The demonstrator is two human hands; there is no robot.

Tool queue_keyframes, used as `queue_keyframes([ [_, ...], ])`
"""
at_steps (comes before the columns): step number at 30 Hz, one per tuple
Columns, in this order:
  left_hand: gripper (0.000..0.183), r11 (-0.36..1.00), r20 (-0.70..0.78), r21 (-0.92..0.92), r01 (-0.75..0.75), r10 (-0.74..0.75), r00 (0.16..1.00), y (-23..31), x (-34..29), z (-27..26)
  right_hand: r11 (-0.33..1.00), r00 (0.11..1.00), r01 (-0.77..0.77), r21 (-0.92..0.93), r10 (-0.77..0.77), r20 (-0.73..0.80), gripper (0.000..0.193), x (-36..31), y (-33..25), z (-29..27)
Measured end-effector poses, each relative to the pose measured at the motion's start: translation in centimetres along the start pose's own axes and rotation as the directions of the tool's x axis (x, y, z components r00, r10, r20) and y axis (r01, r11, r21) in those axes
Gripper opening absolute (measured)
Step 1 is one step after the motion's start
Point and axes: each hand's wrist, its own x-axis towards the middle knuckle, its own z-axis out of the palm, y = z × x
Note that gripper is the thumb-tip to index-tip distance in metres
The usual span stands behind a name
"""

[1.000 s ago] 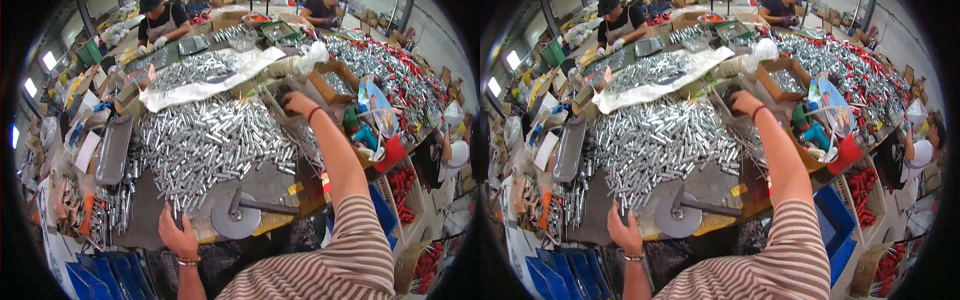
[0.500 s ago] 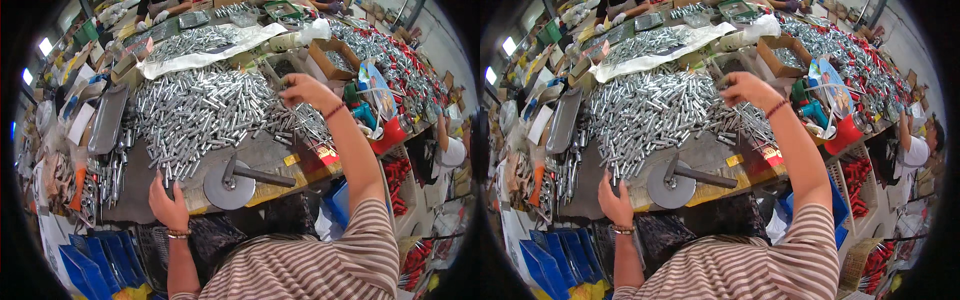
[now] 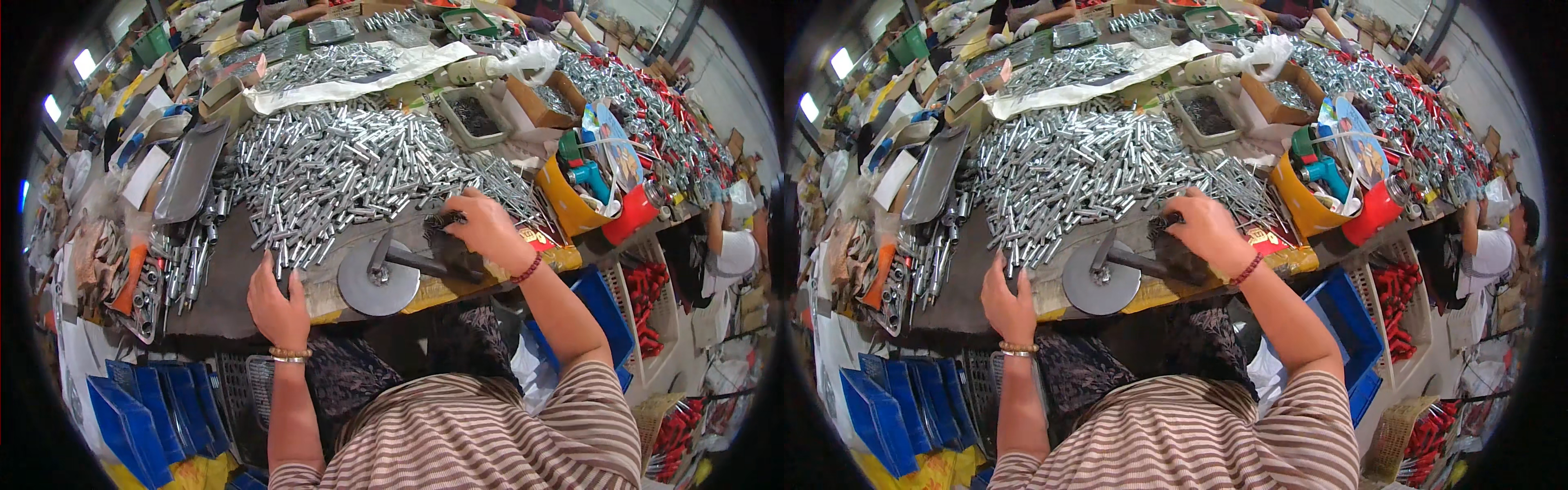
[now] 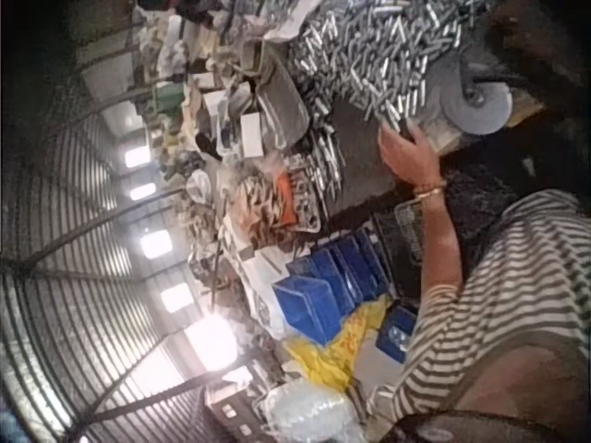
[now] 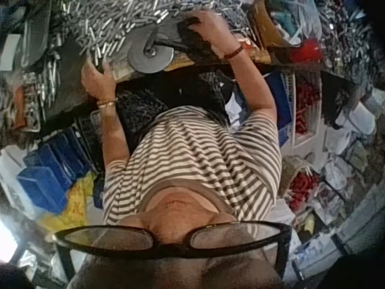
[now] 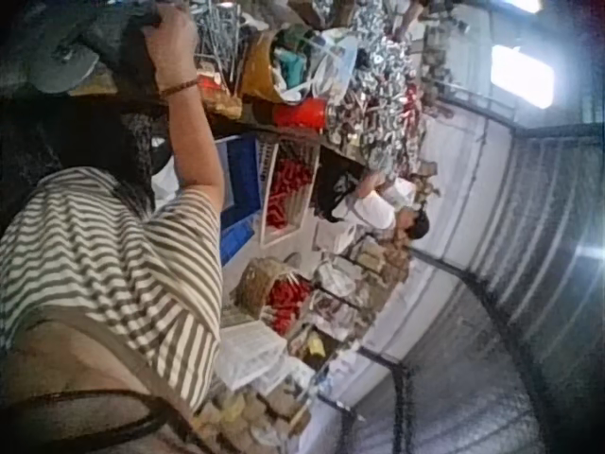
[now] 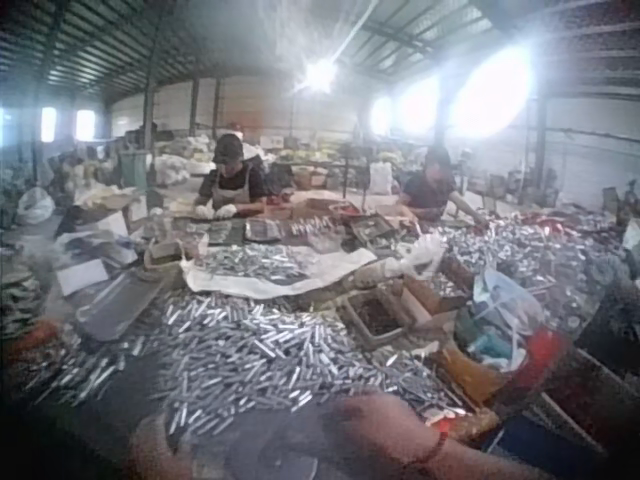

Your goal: The person assembles metal parts by inserting pins into metal sleeves over an anvil base, hammering them into place, and placing the finished pieces into a metal tray.

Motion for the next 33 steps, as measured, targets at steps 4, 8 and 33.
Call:
queue_keyframes([
  [4,0.053,1.000,-0.012,-0.011,-0.029,0.029,1.000,0.1,0.3,0.6,0.985,0.955,0.114,-0.128,-0.144,-0.258,0.020,0.1,4.0,-0.4],
  [8,0.051,0.997,-0.043,0.039,-0.068,0.070,0.997,-0.8,0.3,0.7,0.954,0.982,-0.157,0.257,0.179,-0.066,0.022,-0.1,2.4,-0.1],
  [33,0.021,0.974,0.186,-0.042,-0.223,0.227,0.956,5.2,3.6,0.4,0.892,0.997,0.047,0.451,-0.014,-0.075,0.037,-4.1,-2.9,2.4],
])
